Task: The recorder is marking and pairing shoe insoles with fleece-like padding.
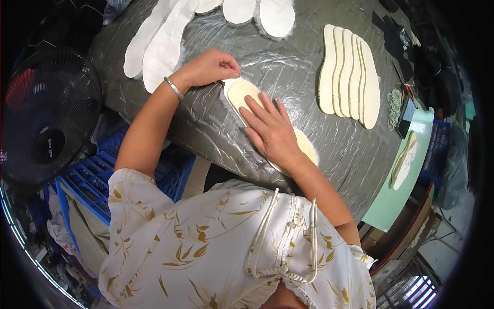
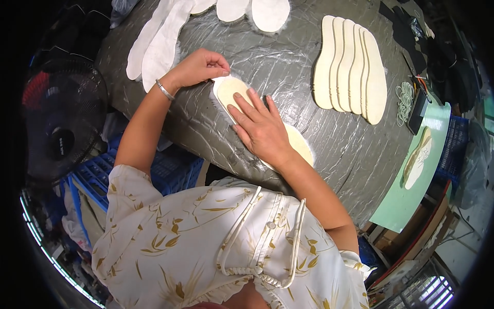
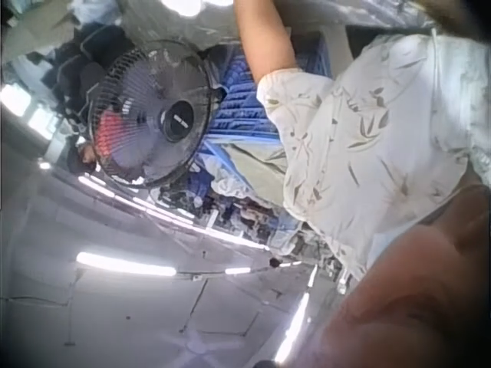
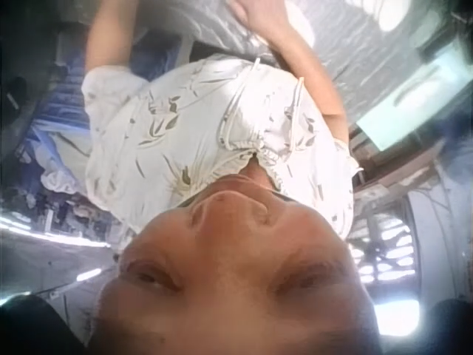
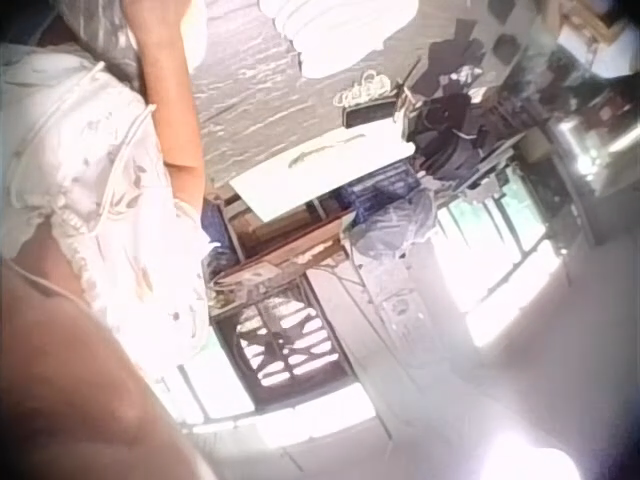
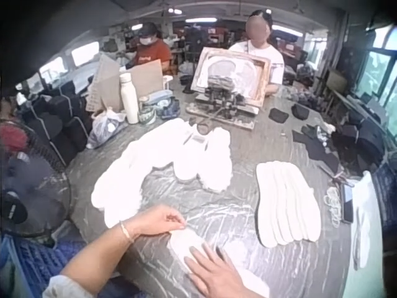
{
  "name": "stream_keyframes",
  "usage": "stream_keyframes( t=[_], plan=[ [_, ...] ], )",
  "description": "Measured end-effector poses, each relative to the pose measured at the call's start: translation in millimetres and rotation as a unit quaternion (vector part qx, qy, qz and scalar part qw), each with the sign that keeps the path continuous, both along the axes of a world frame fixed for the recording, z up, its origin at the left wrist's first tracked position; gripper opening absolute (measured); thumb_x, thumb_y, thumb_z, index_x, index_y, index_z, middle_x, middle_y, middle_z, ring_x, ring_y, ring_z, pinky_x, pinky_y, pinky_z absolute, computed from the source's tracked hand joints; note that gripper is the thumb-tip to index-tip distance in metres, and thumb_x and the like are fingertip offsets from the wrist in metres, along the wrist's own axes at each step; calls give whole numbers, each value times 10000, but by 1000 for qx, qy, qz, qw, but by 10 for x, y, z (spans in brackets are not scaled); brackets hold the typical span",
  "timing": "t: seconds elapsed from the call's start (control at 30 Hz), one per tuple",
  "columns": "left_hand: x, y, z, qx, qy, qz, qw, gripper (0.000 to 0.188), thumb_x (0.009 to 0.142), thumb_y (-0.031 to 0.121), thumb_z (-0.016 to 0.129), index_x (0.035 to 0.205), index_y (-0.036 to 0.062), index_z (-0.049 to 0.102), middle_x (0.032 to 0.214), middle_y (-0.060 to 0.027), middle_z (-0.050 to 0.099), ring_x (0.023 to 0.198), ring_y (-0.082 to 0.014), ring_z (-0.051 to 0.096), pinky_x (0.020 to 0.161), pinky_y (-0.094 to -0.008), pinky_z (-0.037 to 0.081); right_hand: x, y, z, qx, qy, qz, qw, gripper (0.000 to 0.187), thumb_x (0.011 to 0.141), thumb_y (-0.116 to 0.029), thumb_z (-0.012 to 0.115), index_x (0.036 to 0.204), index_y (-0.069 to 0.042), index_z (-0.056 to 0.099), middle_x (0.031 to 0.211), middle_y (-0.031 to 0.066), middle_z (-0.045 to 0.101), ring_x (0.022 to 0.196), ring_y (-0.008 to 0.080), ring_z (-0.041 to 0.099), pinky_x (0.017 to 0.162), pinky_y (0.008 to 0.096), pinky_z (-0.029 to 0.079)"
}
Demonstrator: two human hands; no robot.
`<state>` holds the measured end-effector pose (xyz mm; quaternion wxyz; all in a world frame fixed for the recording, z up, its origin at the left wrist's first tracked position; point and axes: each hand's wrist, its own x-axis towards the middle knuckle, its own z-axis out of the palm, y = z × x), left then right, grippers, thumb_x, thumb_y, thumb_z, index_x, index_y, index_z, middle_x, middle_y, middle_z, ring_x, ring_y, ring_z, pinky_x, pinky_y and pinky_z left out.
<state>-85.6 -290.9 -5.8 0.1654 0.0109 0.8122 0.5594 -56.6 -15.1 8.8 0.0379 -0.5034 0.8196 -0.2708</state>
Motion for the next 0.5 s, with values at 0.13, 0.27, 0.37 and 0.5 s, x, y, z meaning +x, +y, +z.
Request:
stream_keyframes(
  t=[0.13,0.27,0.37,0.5],
  plan=[
    [19,33,45,-16,25,-2,1000,148,867,115,686,936,-15,698,814,3,672,745,-45,573,665,-210,470,22,-1,12,67,47,21,996,468,917,-251,600,1360,-120,522,1445,92,469,1369,287,393,1128,533,263],
    [53,53,26,-15,12,21,1000,138,877,108,675,927,-20,692,785,21,649,729,-32,552,652,-195,454,19,15,-22,89,38,53,994,536,939,-303,552,1414,-81,441,1494,127,387,1401,288,332,1155,474,237],
    [53,72,77,7,-11,23,1000,148,871,114,682,931,-21,691,802,-12,668,740,-57,582,673,-215,479,36,12,-41,109,50,61,991,577,947,-349,524,1424,-43,415,1511,169,346,1414,312,296,1165,436,228],
    [90,32,89,3,-26,12,1000,123,898,80,640,964,-16,677,851,27,645,773,-33,556,681,-199,460,91,-3,-21,135,82,68,985,620,949,-410,505,1429,-29,407,1532,177,309,1436,307,253,1176,436,190]
  ],
)
